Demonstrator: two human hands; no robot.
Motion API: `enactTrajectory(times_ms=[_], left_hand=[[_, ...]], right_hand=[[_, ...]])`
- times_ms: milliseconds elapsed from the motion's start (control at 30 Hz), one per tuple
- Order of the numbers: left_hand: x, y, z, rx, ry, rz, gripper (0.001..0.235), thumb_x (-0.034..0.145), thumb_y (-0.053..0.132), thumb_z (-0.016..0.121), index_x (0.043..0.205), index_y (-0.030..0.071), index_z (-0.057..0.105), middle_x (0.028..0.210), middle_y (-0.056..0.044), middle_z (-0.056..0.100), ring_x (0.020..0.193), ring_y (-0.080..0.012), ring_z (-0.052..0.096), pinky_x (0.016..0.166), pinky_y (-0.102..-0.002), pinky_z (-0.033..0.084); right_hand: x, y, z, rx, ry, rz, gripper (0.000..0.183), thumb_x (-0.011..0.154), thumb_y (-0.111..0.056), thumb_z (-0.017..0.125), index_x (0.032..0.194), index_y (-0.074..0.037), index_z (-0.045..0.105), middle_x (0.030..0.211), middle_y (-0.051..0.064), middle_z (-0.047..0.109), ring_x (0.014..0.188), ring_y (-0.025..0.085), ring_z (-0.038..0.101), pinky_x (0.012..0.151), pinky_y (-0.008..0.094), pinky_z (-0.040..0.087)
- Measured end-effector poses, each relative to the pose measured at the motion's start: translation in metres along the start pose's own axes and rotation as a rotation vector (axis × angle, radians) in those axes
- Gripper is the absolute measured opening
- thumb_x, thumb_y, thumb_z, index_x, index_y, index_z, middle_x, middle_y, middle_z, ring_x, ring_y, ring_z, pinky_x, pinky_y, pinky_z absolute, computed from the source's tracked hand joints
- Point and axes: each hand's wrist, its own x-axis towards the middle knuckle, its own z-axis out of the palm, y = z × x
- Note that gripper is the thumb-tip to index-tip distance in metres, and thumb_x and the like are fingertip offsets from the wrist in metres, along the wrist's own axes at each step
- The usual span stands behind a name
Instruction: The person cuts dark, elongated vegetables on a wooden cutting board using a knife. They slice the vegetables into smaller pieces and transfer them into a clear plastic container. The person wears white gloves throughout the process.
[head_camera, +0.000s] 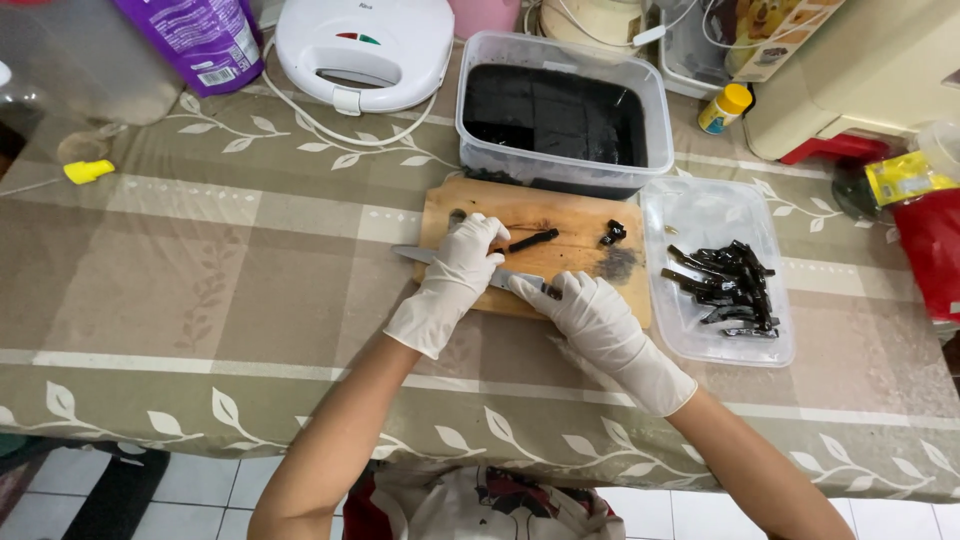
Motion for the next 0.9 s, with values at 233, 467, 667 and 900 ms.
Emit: enactTrajectory(times_ms=[233, 467, 667, 900], left_hand=[[0.005, 0.007, 0.001, 0.04, 0.034, 0.032, 0.02, 0.085, 0.019, 0.079, 0.091, 0.025, 0.061, 0.093, 0.004, 0.061, 0.099, -0.0186, 0.066, 0.096, -0.035, 0.051], [0.022, 0.003, 0.035, 0.05, -0.014, -0.156, 0.035, 0.078, 0.027, 0.088, 0.103, 0.029, 0.064, 0.104, 0.005, 0.062, 0.106, -0.0156, 0.067, 0.099, -0.035, 0.052], [0.04, -0.007, 0.066, 0.022, -0.055, -0.25, 0.045, 0.071, 0.022, 0.095, 0.105, 0.023, 0.066, 0.108, 0.0, 0.061, 0.108, -0.022, 0.07, 0.096, -0.037, 0.057], [0.052, 0.006, 0.062, 0.012, -0.103, -0.304, 0.043, 0.071, 0.016, 0.096, 0.104, 0.015, 0.069, 0.109, -0.008, 0.064, 0.11, -0.0266, 0.072, 0.095, -0.037, 0.058]], right_hand=[[0.03, 0.012, -0.031, 0.377, -0.417, 0.445, 0.027, 0.093, -0.052, 0.06, 0.116, -0.038, 0.061, 0.106, -0.002, 0.06, 0.091, 0.026, 0.071, 0.075, 0.041, 0.063], [0.058, 0.071, 0.067, 0.529, -0.278, 0.551, 0.033, 0.093, -0.024, 0.069, 0.122, -0.039, 0.068, 0.11, -0.002, 0.061, 0.099, 0.025, 0.071, 0.084, 0.041, 0.061], [0.08, 0.07, 0.067, 0.71, -0.293, 0.6, 0.04, 0.081, -0.012, 0.076, 0.117, -0.029, 0.074, 0.101, 0.001, 0.064, 0.094, 0.02, 0.07, 0.072, 0.033, 0.062], [0.089, 0.071, 0.077, 0.842, -0.375, 0.73, 0.044, 0.074, -0.012, 0.081, 0.116, -0.026, 0.075, 0.099, -0.004, 0.071, 0.094, 0.014, 0.072, 0.076, 0.031, 0.062]])
